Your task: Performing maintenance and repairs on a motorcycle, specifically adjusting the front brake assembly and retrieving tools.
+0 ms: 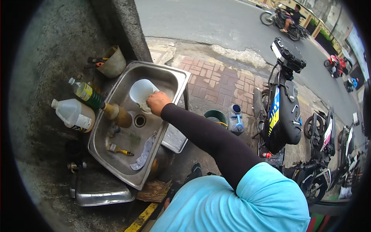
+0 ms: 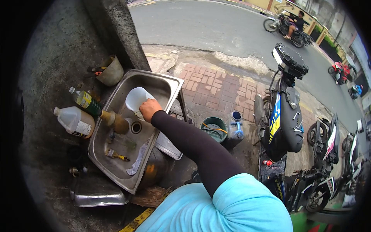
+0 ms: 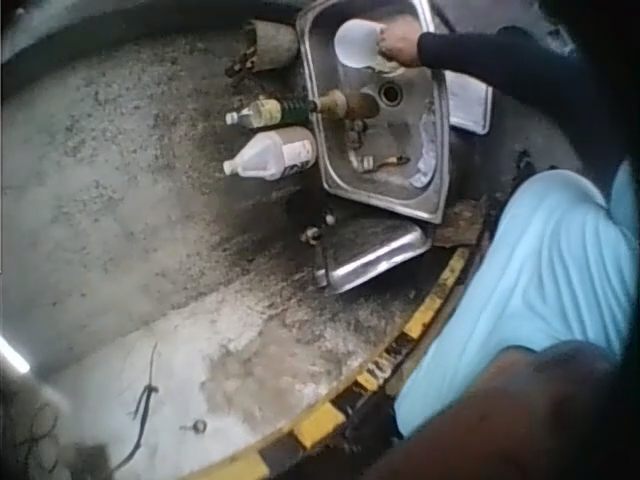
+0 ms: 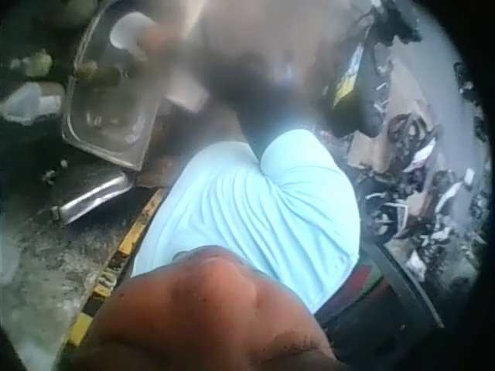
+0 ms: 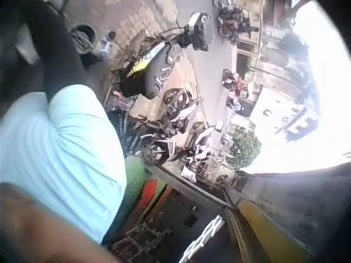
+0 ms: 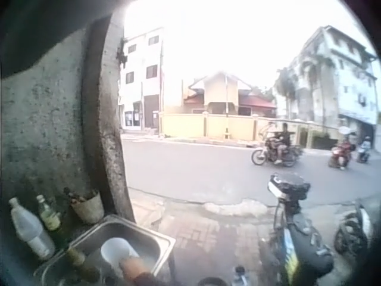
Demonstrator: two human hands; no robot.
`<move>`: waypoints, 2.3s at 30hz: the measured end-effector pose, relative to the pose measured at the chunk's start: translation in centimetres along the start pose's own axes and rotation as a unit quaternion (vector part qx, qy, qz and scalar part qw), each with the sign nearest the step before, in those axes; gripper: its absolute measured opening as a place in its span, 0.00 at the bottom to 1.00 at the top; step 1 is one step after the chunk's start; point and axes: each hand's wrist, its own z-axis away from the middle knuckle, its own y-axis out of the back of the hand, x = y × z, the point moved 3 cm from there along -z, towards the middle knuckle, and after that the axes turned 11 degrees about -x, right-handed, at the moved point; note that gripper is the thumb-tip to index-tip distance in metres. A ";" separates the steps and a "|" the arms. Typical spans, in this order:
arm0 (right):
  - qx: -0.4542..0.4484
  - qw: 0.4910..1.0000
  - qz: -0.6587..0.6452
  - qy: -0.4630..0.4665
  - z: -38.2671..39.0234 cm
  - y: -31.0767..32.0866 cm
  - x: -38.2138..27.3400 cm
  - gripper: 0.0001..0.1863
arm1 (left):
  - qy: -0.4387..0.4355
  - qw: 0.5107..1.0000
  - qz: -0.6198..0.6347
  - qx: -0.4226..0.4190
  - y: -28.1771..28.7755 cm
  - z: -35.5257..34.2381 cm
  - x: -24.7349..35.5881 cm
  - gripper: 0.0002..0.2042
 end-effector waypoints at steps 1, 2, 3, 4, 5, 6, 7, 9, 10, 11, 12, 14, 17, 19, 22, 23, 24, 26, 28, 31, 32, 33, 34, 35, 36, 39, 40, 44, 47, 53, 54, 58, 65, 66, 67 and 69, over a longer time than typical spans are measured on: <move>-0.008 1.000 -0.020 -0.010 0.2 -0.3 0.0 0.07 | -0.006 1.000 -0.001 -0.009 0.3 -0.7 0.8 0.25; -0.013 0.999 -0.034 -0.025 0.6 -0.3 -0.1 0.07 | -0.013 1.000 -0.004 -0.017 0.4 -1.3 1.7 0.25; -0.015 0.998 -0.044 -0.031 1.0 -0.2 -0.2 0.07 | -0.021 0.999 -0.007 -0.025 0.6 -2.0 2.6 0.24; -0.029 0.997 -0.044 -0.047 1.7 0.1 -0.1 0.08 | -0.029 0.999 -0.010 -0.031 1.1 -2.5 3.5 0.24; 0.020 0.997 -0.059 -0.048 2.8 0.8 -0.4 0.09 | -0.040 0.998 -0.011 -0.038 1.5 -3.3 4.5 0.23; 0.038 0.995 -0.051 -0.073 4.2 1.3 -0.3 0.09 | -0.050 0.998 -0.010 -0.043 1.9 -4.0 5.6 0.23; 0.097 0.992 -0.072 -0.046 6.0 2.0 -0.3 0.10 | -0.064 0.997 -0.006 -0.049 2.2 -4.7 6.8 0.22; 0.174 0.978 -0.109 -0.030 10.7 2.8 -0.3 0.10 | -0.098 0.993 0.008 -0.066 2.7 -6.3 9.5 0.21; 0.251 0.959 -0.130 -0.021 13.8 3.0 -0.3 0.10 | -0.117 0.990 0.020 -0.075 2.7 -7.1 11.0 0.21; 0.236 0.957 -0.163 -0.036 17.1 2.3 0.0 0.11 | -0.140 0.986 0.035 -0.085 2.5 -7.7 12.6 0.20; 0.304 0.934 -0.185 -0.039 20.7 1.8 -0.1 0.12 | -0.165 0.980 0.055 -0.097 2.2 -8.3 14.2 0.20; 0.180 0.944 -0.233 -0.149 27.0 -1.1 0.3 0.15 | -0.222 0.962 0.093 -0.128 1.1 -9.1 17.5 0.19; 0.028 0.896 -0.335 -0.292 36.9 -6.1 0.3 0.26 | -0.302 0.924 0.104 -0.212 -1.5 -9.5 22.3 0.18; 0.000 0.856 -0.381 -0.350 42.3 -8.3 -0.5 0.30 | -0.329 0.895 0.056 -0.298 -4.2 -9.4 25.3 0.17; 0.070 0.834 -0.396 -0.378 49.5 -8.4 -2.3 0.35 | -0.327 0.854 -0.154 -0.374 -9.7 -7.4 30.4 0.16; 0.100 0.807 -0.433 -0.389 52.1 -8.1 -2.7 0.35 | -0.354 0.824 -0.176 -0.407 -11.9 -5.6 31.9 0.17; 0.129 0.778 -0.470 -0.397 54.5 -7.8 -3.2 0.35 | -0.352 0.821 -0.195 -0.404 -14.2 -3.8 33.5 0.17; 0.157 0.772 -0.425 -0.446 59.7 -7.2 -4.4 0.27 | -0.490 0.682 -0.302 -0.451 -19.2 2.0 36.6 0.20; 0.158 0.737 -0.427 -0.499 65.6 -7.5 -6.8 0.25 | -0.561 0.550 -0.395 -0.476 -23.1 8.4 38.9 0.20; 0.178 0.666 -0.474 -0.547 73.4 -8.6 -12.2 0.26 | -0.595 0.429 -0.464 -0.496 -29.4 17.3 39.6 0.19; 0.215 0.623 -0.523 -0.541 75.5 -9.2 -14.2 0.28 | -0.628 0.365 -0.486 -0.485 -31.4 19.9 39.2 0.19; 0.237 0.595 -0.547 -0.539 77.3 -9.8 -15.9 0.28 | -0.640 0.330 -0.494 -0.487 -33.1 22.2 38.4 0.18; 0.252 0.561 -0.571 -0.544 79.2 -10.1 -17.2 0.28 | -0.648 0.296 -0.498 -0.495 -35.0 24.6 37.6 0.17; 0.259 0.564 -0.575 -0.533 80.4 -10.9 -18.8 0.28 | -0.661 0.260 -0.500 -0.496 -36.4 26.3 36.3 0.18; 0.314 0.519 -0.586 -0.536 81.8 -11.8 -20.2 0.27 | -0.681 0.223 -0.479 -0.507 -37.5 28.0 34.9 0.19; 0.386 0.438 -0.571 -0.577 85.6 -14.6 -24.4 0.27 | -0.685 0.183 -0.483 -0.515 -40.3 31.4 31.5 0.21; 0.397 0.409 -0.534 -0.625 86.9 -15.7 -26.0 0.27 | -0.711 0.160 -0.458 -0.509 -40.8 32.2 30.8 0.21; 0.438 0.246 -0.475 -0.722 91.2 -21.5 -32.6 0.29 | -0.677 0.165 -0.506 -0.509 -42.7 32.5 29.7 0.21; 0.458 0.088 -0.464 -0.753 93.0 -26.3 -38.5 0.29 | -0.615 0.206 -0.530 -0.546 -44.7 30.4 30.6 0.20; 0.423 -0.209 -0.461 -0.751 89.3 -32.6 -50.6 0.30 | -0.541 0.254 -0.607 -0.524 -47.8 21.5 32.5 0.21; 0.385 -0.221 -0.445 -0.777 88.0 -33.4 -52.3 0.31 | -0.525 0.239 -0.629 -0.521 -48.4 19.8 32.8 0.21; 0.341 -0.294 -0.453 -0.769 82.0 -36.5 -55.1 0.33 | -0.421 0.298 -0.701 -0.493 -51.3 14.0 34.4 0.23; 0.347 -0.362 -0.549 -0.669 72.0 -35.2 -52.0 0.38 | -0.386 0.287 -0.758 -0.440 -55.3 10.0 37.3 0.25; 0.328 -0.348 -0.559 -0.677 71.8 -34.8 -51.4 0.39 | -0.403 0.265 -0.765 -0.427 -56.3 10.0 37.4 0.26; 0.341 -0.340 -0.568 -0.667 71.5 -34.3 -50.7 0.39 | -0.418 0.236 -0.776 -0.409 -57.2 10.1 37.4 0.27; 0.376 -0.389 -0.521 -0.660 71.0 -33.1 -50.0 0.40 | -0.416 0.231 -0.775 -0.416 -58.9 10.9 37.0 0.27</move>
